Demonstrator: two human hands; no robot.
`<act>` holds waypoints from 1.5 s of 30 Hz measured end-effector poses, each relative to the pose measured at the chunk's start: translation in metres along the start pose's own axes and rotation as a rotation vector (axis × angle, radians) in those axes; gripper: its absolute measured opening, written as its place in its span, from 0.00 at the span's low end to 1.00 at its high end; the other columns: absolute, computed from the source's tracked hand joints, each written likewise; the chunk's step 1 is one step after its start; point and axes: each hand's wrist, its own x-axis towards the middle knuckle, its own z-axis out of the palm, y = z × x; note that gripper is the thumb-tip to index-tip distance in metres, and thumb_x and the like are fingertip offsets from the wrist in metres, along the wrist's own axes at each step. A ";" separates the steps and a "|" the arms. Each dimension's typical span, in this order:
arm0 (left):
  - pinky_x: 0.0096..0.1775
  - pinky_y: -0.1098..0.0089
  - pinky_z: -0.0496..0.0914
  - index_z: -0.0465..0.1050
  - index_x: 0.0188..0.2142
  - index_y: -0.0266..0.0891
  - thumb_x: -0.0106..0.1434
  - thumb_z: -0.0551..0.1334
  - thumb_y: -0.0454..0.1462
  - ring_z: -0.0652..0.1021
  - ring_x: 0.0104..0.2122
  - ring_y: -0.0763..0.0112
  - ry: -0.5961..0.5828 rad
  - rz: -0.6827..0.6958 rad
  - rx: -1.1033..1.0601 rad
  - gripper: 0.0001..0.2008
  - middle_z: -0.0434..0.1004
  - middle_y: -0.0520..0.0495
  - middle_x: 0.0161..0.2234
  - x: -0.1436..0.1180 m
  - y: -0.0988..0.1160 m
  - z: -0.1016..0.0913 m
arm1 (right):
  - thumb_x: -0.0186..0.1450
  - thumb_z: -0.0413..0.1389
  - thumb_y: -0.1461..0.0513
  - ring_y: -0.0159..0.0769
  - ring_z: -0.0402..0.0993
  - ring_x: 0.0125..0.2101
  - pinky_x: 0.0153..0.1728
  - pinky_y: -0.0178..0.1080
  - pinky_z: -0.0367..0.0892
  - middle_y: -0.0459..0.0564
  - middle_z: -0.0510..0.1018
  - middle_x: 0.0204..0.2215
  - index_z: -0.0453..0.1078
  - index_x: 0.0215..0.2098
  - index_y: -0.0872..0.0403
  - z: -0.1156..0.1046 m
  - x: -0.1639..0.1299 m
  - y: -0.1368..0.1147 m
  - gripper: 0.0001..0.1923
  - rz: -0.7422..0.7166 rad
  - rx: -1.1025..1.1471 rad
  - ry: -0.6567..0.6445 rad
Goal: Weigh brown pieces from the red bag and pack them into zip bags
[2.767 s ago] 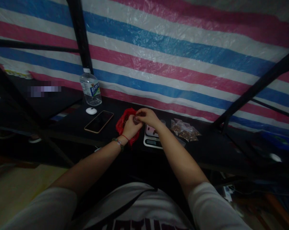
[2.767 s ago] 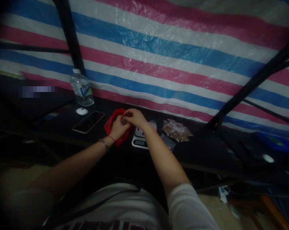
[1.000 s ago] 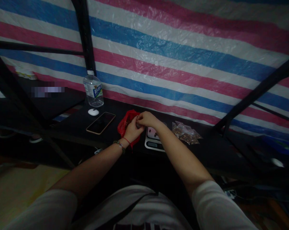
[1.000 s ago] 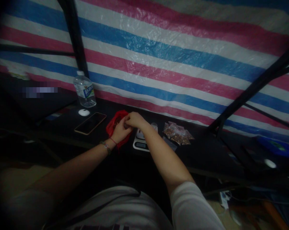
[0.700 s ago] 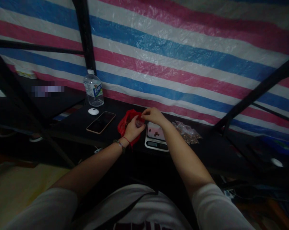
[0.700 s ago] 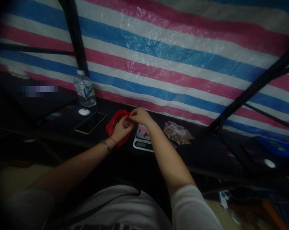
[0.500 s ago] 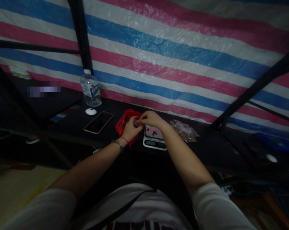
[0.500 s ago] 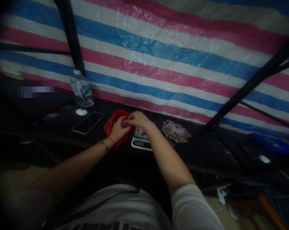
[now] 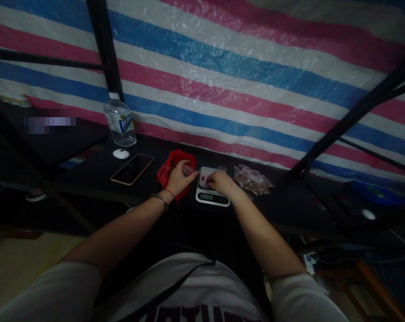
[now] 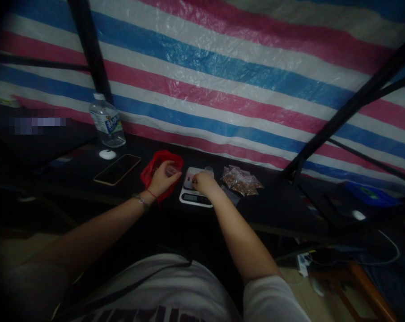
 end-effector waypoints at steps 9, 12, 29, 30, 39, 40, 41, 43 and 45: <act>0.44 0.64 0.69 0.66 0.48 0.38 0.53 0.64 0.46 0.76 0.39 0.64 -0.025 -0.003 -0.002 0.24 0.75 0.45 0.40 0.000 0.002 -0.001 | 0.57 0.53 0.67 0.37 0.75 0.38 0.39 0.32 0.63 0.55 0.80 0.35 0.77 0.39 0.56 0.001 0.007 0.010 0.14 -0.020 -0.026 0.004; 0.44 0.64 0.69 0.66 0.48 0.38 0.54 0.64 0.46 0.76 0.39 0.64 -0.030 0.006 -0.002 0.25 0.75 0.45 0.40 0.000 0.001 -0.001 | 0.55 0.55 0.67 0.39 0.75 0.37 0.39 0.33 0.63 0.57 0.80 0.35 0.78 0.37 0.57 -0.001 0.010 0.009 0.13 -0.028 -0.072 -0.011; 0.46 0.64 0.68 0.66 0.48 0.38 0.54 0.64 0.46 0.76 0.41 0.64 -0.055 0.010 -0.003 0.24 0.74 0.44 0.42 -0.001 -0.001 -0.001 | 0.54 0.57 0.66 0.42 0.76 0.35 0.33 0.34 0.64 0.57 0.80 0.33 0.77 0.35 0.56 -0.007 0.032 0.009 0.11 0.026 -0.159 -0.092; 0.45 0.64 0.69 0.66 0.48 0.38 0.54 0.64 0.46 0.76 0.40 0.64 -0.058 0.008 0.000 0.24 0.75 0.44 0.42 -0.001 -0.001 -0.001 | 0.54 0.57 0.66 0.42 0.76 0.36 0.34 0.34 0.64 0.57 0.80 0.34 0.77 0.35 0.56 -0.006 0.033 0.008 0.10 0.026 -0.168 -0.087; 0.42 0.65 0.70 0.65 0.50 0.38 0.54 0.64 0.46 0.76 0.37 0.66 -0.084 0.046 0.010 0.26 0.75 0.46 0.39 -0.001 -0.006 0.002 | 0.55 0.56 0.67 0.37 0.75 0.36 0.37 0.32 0.64 0.54 0.80 0.36 0.77 0.36 0.56 -0.017 0.031 0.006 0.11 -0.075 0.034 0.085; 0.42 0.65 0.70 0.65 0.50 0.38 0.54 0.64 0.46 0.76 0.38 0.66 -0.085 0.054 0.016 0.26 0.75 0.46 0.40 -0.001 -0.007 0.002 | 0.55 0.56 0.68 0.35 0.74 0.35 0.36 0.32 0.64 0.52 0.80 0.35 0.76 0.35 0.56 -0.020 0.031 0.002 0.11 -0.121 0.109 0.133; 0.42 0.65 0.69 0.65 0.50 0.38 0.54 0.64 0.45 0.76 0.38 0.65 -0.087 0.062 0.020 0.26 0.75 0.46 0.40 -0.002 -0.007 0.002 | 0.55 0.55 0.69 0.34 0.74 0.34 0.36 0.31 0.64 0.51 0.80 0.34 0.76 0.35 0.56 -0.022 0.031 -0.002 0.11 -0.165 0.187 0.176; 0.43 0.65 0.69 0.65 0.50 0.37 0.53 0.64 0.44 0.76 0.39 0.65 -0.095 0.070 0.018 0.26 0.74 0.45 0.42 -0.002 -0.006 0.001 | 0.55 0.55 0.69 0.31 0.73 0.32 0.34 0.31 0.64 0.48 0.79 0.32 0.76 0.35 0.56 -0.025 0.033 -0.013 0.11 -0.233 0.331 0.226; 0.42 0.66 0.70 0.65 0.49 0.37 0.53 0.64 0.42 0.76 0.39 0.65 -0.109 0.072 0.012 0.24 0.74 0.45 0.42 -0.002 -0.003 0.001 | 0.55 0.56 0.69 0.30 0.73 0.32 0.34 0.31 0.64 0.47 0.79 0.32 0.76 0.35 0.56 -0.025 0.036 -0.023 0.11 -0.288 0.431 0.228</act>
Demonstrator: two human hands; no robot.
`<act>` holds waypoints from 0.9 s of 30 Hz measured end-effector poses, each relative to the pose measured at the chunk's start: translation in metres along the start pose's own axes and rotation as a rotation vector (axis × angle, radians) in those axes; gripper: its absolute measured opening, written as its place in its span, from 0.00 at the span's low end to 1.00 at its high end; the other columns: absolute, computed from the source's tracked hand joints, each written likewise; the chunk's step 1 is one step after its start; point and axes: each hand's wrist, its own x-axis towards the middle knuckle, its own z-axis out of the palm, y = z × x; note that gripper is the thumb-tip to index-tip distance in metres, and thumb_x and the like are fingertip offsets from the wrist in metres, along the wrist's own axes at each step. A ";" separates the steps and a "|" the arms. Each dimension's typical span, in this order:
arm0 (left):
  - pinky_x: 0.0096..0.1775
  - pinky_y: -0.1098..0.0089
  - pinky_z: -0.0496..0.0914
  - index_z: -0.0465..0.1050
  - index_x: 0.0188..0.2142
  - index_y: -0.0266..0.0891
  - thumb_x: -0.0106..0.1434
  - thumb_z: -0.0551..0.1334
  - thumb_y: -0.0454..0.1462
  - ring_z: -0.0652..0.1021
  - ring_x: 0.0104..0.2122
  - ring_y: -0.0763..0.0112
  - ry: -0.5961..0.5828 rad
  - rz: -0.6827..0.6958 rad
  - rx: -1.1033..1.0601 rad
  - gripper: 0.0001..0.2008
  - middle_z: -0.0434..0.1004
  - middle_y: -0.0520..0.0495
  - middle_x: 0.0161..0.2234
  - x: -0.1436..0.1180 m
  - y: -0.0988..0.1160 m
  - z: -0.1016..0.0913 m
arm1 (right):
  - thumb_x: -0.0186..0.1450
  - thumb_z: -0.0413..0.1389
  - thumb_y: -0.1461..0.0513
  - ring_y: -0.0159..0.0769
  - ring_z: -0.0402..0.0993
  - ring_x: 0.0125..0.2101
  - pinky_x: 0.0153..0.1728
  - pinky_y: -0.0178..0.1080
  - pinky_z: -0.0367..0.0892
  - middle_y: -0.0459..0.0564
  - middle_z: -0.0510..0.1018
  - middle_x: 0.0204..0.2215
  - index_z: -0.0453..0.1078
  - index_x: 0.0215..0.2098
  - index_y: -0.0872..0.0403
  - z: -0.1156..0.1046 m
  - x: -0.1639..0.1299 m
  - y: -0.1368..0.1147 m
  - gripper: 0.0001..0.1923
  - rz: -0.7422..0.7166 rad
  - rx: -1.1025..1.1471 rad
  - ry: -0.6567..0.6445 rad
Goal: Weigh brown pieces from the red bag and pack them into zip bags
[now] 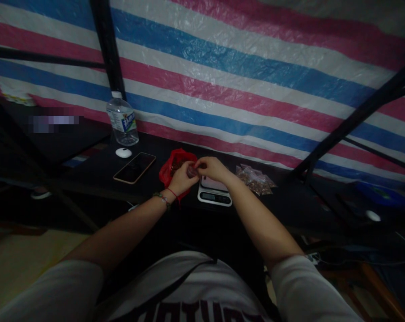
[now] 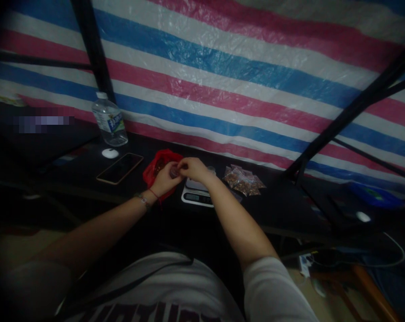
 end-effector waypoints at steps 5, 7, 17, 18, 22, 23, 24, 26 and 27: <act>0.40 0.67 0.70 0.66 0.46 0.37 0.54 0.64 0.40 0.76 0.39 0.65 -0.009 0.030 -0.041 0.21 0.74 0.45 0.41 0.000 0.005 -0.001 | 0.55 0.59 0.67 0.32 0.74 0.34 0.37 0.32 0.65 0.46 0.79 0.34 0.75 0.39 0.55 0.010 0.009 -0.005 0.13 -0.055 0.105 -0.017; 0.40 0.67 0.70 0.66 0.46 0.36 0.54 0.63 0.41 0.77 0.39 0.65 -0.005 0.027 -0.049 0.21 0.75 0.45 0.41 0.000 0.004 0.000 | 0.57 0.58 0.65 0.32 0.75 0.35 0.37 0.32 0.65 0.47 0.80 0.34 0.75 0.40 0.54 0.010 0.009 -0.003 0.12 -0.055 0.084 0.000; 0.42 0.65 0.70 0.64 0.49 0.38 0.54 0.64 0.45 0.77 0.38 0.66 0.040 0.021 -0.040 0.25 0.75 0.45 0.41 0.000 -0.007 0.003 | 0.61 0.53 0.63 0.39 0.74 0.39 0.40 0.35 0.64 0.55 0.79 0.37 0.76 0.39 0.55 0.014 -0.009 0.007 0.11 0.238 -0.390 -0.059; 0.43 0.65 0.70 0.64 0.49 0.38 0.54 0.64 0.44 0.77 0.38 0.66 0.042 0.023 -0.037 0.25 0.75 0.44 0.41 0.000 -0.007 0.004 | 0.61 0.53 0.63 0.40 0.75 0.39 0.39 0.36 0.64 0.56 0.79 0.37 0.76 0.39 0.55 0.017 -0.012 0.008 0.11 0.264 -0.420 -0.080; 0.43 0.64 0.70 0.64 0.50 0.38 0.54 0.64 0.44 0.77 0.40 0.64 0.043 0.019 -0.014 0.25 0.74 0.44 0.42 0.000 -0.008 0.004 | 0.61 0.52 0.65 0.42 0.76 0.37 0.37 0.37 0.65 0.57 0.79 0.35 0.77 0.36 0.55 0.024 -0.021 0.010 0.11 0.289 -0.459 -0.104; 0.44 0.64 0.70 0.64 0.50 0.38 0.54 0.64 0.44 0.77 0.40 0.64 0.042 0.020 -0.007 0.25 0.74 0.44 0.42 0.000 -0.007 0.003 | 0.61 0.52 0.66 0.41 0.75 0.37 0.37 0.37 0.65 0.57 0.79 0.36 0.76 0.36 0.55 0.025 -0.022 0.011 0.11 0.284 -0.438 -0.076; 0.44 0.64 0.70 0.64 0.50 0.38 0.54 0.64 0.44 0.77 0.40 0.64 0.038 0.025 0.002 0.25 0.74 0.44 0.42 0.000 -0.005 0.002 | 0.60 0.53 0.66 0.40 0.75 0.37 0.38 0.37 0.65 0.56 0.79 0.36 0.76 0.36 0.55 0.024 -0.023 0.011 0.10 0.277 -0.401 -0.027; 0.44 0.63 0.70 0.64 0.50 0.38 0.54 0.64 0.44 0.77 0.40 0.64 0.022 0.046 0.032 0.25 0.74 0.44 0.42 -0.001 0.002 -0.002 | 0.60 0.54 0.66 0.37 0.75 0.37 0.39 0.36 0.65 0.52 0.79 0.37 0.75 0.38 0.53 0.021 -0.026 0.009 0.10 0.249 -0.273 0.117; 0.44 0.63 0.70 0.64 0.50 0.39 0.54 0.64 0.43 0.77 0.40 0.63 0.011 0.059 0.051 0.25 0.74 0.44 0.42 -0.002 0.006 -0.004 | 0.60 0.54 0.66 0.35 0.75 0.37 0.39 0.35 0.65 0.50 0.79 0.37 0.75 0.39 0.53 0.020 -0.029 0.007 0.10 0.227 -0.188 0.198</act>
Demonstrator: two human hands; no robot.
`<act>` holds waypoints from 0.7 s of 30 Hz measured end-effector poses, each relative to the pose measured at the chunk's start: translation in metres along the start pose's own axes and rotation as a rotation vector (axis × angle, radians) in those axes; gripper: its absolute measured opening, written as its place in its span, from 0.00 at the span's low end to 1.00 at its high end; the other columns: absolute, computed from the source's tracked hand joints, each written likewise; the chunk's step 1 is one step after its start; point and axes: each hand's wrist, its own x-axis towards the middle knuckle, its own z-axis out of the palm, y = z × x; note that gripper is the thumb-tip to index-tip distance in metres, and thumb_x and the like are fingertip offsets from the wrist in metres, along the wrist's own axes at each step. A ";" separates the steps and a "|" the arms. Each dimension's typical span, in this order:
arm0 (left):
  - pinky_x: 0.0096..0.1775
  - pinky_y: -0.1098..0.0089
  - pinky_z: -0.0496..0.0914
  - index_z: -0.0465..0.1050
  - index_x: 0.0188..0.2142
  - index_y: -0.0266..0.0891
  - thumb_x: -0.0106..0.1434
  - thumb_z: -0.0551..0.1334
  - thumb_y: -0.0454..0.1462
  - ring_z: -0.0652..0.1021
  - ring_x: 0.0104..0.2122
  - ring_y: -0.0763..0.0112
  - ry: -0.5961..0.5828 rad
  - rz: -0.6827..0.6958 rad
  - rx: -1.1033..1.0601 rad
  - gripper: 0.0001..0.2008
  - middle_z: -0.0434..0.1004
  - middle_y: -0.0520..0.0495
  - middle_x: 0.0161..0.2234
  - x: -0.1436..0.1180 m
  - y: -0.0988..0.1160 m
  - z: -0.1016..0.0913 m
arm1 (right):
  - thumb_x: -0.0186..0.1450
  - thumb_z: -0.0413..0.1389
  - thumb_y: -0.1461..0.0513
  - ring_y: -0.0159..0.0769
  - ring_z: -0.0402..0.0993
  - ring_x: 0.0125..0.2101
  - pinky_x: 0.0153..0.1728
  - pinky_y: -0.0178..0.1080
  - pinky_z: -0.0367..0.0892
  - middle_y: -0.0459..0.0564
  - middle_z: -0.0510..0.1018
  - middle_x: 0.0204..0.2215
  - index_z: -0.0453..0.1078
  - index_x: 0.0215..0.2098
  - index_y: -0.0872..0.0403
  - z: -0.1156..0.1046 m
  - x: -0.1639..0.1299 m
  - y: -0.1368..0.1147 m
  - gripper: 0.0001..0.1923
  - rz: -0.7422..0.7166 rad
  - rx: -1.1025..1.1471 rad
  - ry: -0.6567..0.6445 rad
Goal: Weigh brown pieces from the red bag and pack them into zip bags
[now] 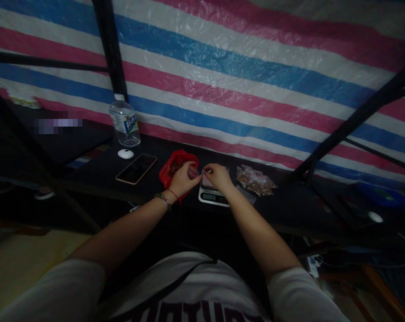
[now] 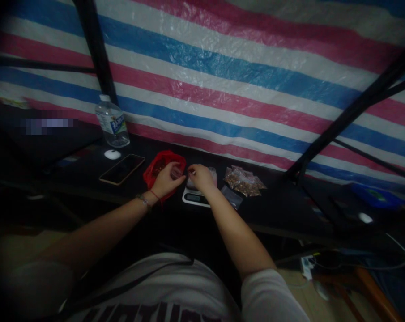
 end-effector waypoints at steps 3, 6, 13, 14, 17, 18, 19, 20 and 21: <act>0.43 0.64 0.70 0.62 0.52 0.39 0.53 0.64 0.43 0.77 0.40 0.63 -0.042 0.044 0.059 0.27 0.75 0.45 0.41 -0.003 0.018 -0.006 | 0.61 0.54 0.65 0.32 0.74 0.34 0.37 0.33 0.66 0.46 0.79 0.35 0.74 0.39 0.52 -0.007 -0.010 -0.008 0.09 -0.039 0.234 0.151; 0.44 0.64 0.70 0.61 0.53 0.39 0.54 0.63 0.40 0.76 0.42 0.62 -0.090 0.090 0.090 0.27 0.74 0.44 0.43 -0.008 0.037 -0.009 | 0.61 0.56 0.63 0.33 0.74 0.34 0.38 0.35 0.66 0.46 0.79 0.33 0.75 0.36 0.52 -0.013 -0.024 -0.019 0.07 -0.087 0.279 0.182; 0.44 0.64 0.71 0.62 0.53 0.39 0.53 0.62 0.37 0.77 0.42 0.61 -0.125 0.110 0.015 0.27 0.74 0.43 0.44 -0.018 0.065 -0.010 | 0.62 0.56 0.60 0.37 0.70 0.45 0.47 0.41 0.65 0.52 0.73 0.43 0.75 0.33 0.52 -0.032 -0.057 -0.036 0.06 -0.178 0.328 0.187; 0.44 0.64 0.71 0.62 0.53 0.39 0.53 0.63 0.37 0.77 0.41 0.62 -0.129 0.100 0.004 0.27 0.74 0.44 0.44 -0.019 0.068 -0.011 | 0.60 0.58 0.60 0.38 0.68 0.46 0.48 0.42 0.64 0.52 0.72 0.45 0.75 0.33 0.52 -0.035 -0.061 -0.037 0.05 -0.181 0.332 0.164; 0.47 0.63 0.70 0.61 0.54 0.40 0.51 0.64 0.36 0.76 0.44 0.61 -0.137 0.107 -0.002 0.30 0.73 0.43 0.47 -0.023 0.075 -0.013 | 0.60 0.58 0.62 0.38 0.67 0.48 0.50 0.43 0.63 0.52 0.70 0.47 0.75 0.31 0.52 -0.046 -0.070 -0.039 0.03 -0.229 0.333 0.084; 0.49 0.63 0.69 0.60 0.55 0.40 0.50 0.65 0.36 0.75 0.46 0.60 -0.136 0.125 0.000 0.32 0.72 0.43 0.49 -0.024 0.077 -0.014 | 0.61 0.57 0.63 0.38 0.67 0.48 0.50 0.44 0.63 0.52 0.70 0.47 0.74 0.31 0.52 -0.049 -0.071 -0.038 0.04 -0.242 0.335 0.086; 0.51 0.62 0.67 0.59 0.56 0.39 0.50 0.66 0.37 0.73 0.48 0.60 -0.135 0.147 0.001 0.34 0.70 0.42 0.51 -0.025 0.077 -0.015 | 0.61 0.56 0.63 0.38 0.67 0.48 0.50 0.44 0.63 0.52 0.70 0.47 0.74 0.32 0.52 -0.051 -0.072 -0.037 0.05 -0.241 0.339 0.112; 0.52 0.62 0.66 0.56 0.58 0.39 0.49 0.67 0.39 0.72 0.50 0.59 -0.136 0.166 0.001 0.38 0.68 0.41 0.53 -0.025 0.077 -0.016 | 0.62 0.55 0.62 0.38 0.67 0.48 0.49 0.43 0.64 0.52 0.70 0.47 0.73 0.33 0.52 -0.054 -0.073 -0.034 0.05 -0.222 0.347 0.164; 0.53 0.62 0.66 0.53 0.60 0.38 0.48 0.68 0.42 0.72 0.51 0.58 -0.142 0.177 0.003 0.42 0.67 0.39 0.54 -0.024 0.076 -0.017 | 0.63 0.53 0.62 0.39 0.67 0.48 0.47 0.43 0.66 0.53 0.70 0.47 0.73 0.34 0.52 -0.055 -0.073 -0.030 0.06 -0.187 0.357 0.232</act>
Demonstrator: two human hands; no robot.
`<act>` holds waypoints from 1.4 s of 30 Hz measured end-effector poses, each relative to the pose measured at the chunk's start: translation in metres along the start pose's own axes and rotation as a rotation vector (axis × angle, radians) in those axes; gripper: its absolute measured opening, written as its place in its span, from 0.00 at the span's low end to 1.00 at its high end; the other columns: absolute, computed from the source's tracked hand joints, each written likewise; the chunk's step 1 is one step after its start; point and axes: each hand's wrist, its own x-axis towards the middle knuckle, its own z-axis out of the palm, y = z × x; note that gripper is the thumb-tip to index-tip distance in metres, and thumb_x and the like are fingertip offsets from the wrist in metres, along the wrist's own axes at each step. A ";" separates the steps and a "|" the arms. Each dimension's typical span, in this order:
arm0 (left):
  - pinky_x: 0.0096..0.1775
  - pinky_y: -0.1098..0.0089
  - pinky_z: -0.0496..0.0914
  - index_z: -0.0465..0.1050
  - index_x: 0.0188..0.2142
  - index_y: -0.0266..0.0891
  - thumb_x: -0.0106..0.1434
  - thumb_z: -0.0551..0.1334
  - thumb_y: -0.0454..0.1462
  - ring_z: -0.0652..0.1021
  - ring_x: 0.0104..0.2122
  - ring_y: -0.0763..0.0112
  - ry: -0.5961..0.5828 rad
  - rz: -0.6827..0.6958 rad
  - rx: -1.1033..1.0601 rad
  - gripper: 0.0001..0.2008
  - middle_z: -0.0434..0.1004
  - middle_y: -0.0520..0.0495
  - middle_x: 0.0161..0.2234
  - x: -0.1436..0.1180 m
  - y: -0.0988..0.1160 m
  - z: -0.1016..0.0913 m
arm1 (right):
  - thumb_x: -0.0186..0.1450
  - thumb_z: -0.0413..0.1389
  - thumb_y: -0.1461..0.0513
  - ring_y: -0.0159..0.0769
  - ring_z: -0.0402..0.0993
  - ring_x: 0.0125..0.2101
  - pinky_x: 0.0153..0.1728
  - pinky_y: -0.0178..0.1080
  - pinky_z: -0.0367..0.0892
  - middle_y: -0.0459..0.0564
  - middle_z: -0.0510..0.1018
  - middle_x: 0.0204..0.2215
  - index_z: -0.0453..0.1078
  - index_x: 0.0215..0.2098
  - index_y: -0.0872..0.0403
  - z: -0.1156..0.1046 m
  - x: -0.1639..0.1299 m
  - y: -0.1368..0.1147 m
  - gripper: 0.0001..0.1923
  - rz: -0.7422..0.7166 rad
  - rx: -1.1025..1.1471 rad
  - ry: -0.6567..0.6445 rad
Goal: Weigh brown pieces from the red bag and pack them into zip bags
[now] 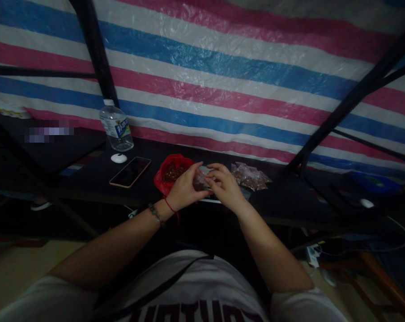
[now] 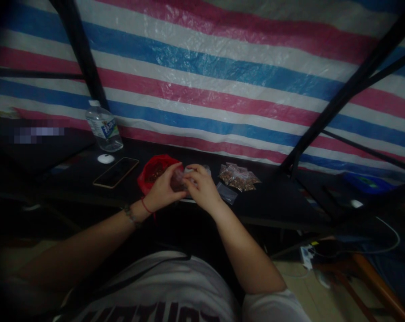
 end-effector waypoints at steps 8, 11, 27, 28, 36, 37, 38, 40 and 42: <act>0.56 0.46 0.56 0.56 0.61 0.41 0.40 0.69 0.55 0.61 0.58 0.40 -0.443 -0.063 0.313 0.51 0.58 0.32 0.60 0.005 -0.038 -0.016 | 0.64 0.52 0.60 0.41 0.67 0.49 0.45 0.44 0.67 0.54 0.69 0.49 0.72 0.34 0.53 -0.023 -0.002 0.030 0.07 0.048 -0.065 0.115; 0.53 0.36 0.53 0.61 0.59 0.48 0.32 0.72 0.53 0.53 0.60 0.31 -0.563 -0.209 0.441 0.52 0.52 0.34 0.63 0.002 -0.047 -0.025 | 0.63 0.52 0.62 0.41 0.66 0.50 0.48 0.45 0.64 0.55 0.69 0.49 0.72 0.33 0.53 -0.024 -0.002 0.033 0.06 0.039 -0.107 0.084; 0.57 0.57 0.60 0.71 0.48 0.37 0.63 0.55 0.43 0.69 0.53 0.60 -0.098 0.010 0.135 0.17 0.71 0.40 0.50 0.019 -0.077 -0.025 | 0.65 0.51 0.61 0.37 0.69 0.47 0.48 0.42 0.64 0.53 0.73 0.46 0.72 0.35 0.52 -0.008 -0.002 0.035 0.07 -0.003 0.017 -0.033; 0.55 0.58 0.63 0.70 0.48 0.37 0.63 0.54 0.44 0.71 0.51 0.61 -0.074 -0.005 0.008 0.18 0.72 0.40 0.49 0.018 -0.065 -0.025 | 0.65 0.52 0.61 0.36 0.71 0.45 0.47 0.41 0.65 0.52 0.74 0.44 0.72 0.35 0.52 -0.008 -0.002 0.033 0.07 0.004 0.060 -0.060; 0.42 0.65 0.72 0.76 0.40 0.39 0.55 0.63 0.45 0.78 0.38 0.64 -0.520 -0.131 -0.357 0.16 0.79 0.46 0.38 0.010 -0.014 -0.021 | 0.60 0.57 0.59 0.33 0.73 0.30 0.32 0.35 0.68 0.47 0.77 0.30 0.74 0.36 0.52 -0.004 -0.004 0.024 0.08 0.214 0.295 -0.027; 0.42 0.65 0.72 0.76 0.40 0.39 0.56 0.63 0.44 0.79 0.38 0.64 -0.509 -0.139 -0.359 0.15 0.80 0.46 0.38 0.010 -0.014 -0.020 | 0.59 0.58 0.59 0.32 0.73 0.28 0.30 0.34 0.68 0.47 0.77 0.30 0.73 0.40 0.52 -0.003 -0.004 0.026 0.11 0.248 0.345 -0.011; 0.43 0.64 0.72 0.76 0.40 0.39 0.55 0.63 0.44 0.79 0.38 0.64 -0.491 -0.146 -0.364 0.15 0.80 0.46 0.38 0.009 -0.015 -0.019 | 0.57 0.59 0.59 0.32 0.73 0.28 0.30 0.34 0.68 0.47 0.77 0.30 0.72 0.44 0.52 -0.002 -0.004 0.028 0.15 0.281 0.390 -0.003; 0.43 0.64 0.72 0.75 0.42 0.39 0.55 0.64 0.44 0.78 0.39 0.63 -0.461 -0.152 -0.382 0.17 0.79 0.45 0.39 0.008 -0.016 -0.016 | 0.55 0.61 0.58 0.33 0.73 0.29 0.31 0.35 0.68 0.47 0.77 0.29 0.72 0.44 0.52 -0.001 -0.003 0.034 0.18 0.328 0.436 -0.021; 0.42 0.64 0.73 0.75 0.42 0.38 0.55 0.65 0.43 0.79 0.38 0.64 -0.436 -0.153 -0.409 0.17 0.79 0.45 0.39 0.008 -0.016 -0.013 | 0.54 0.62 0.57 0.33 0.73 0.29 0.32 0.35 0.67 0.47 0.78 0.28 0.74 0.36 0.54 -0.003 -0.003 0.037 0.13 0.351 0.435 -0.039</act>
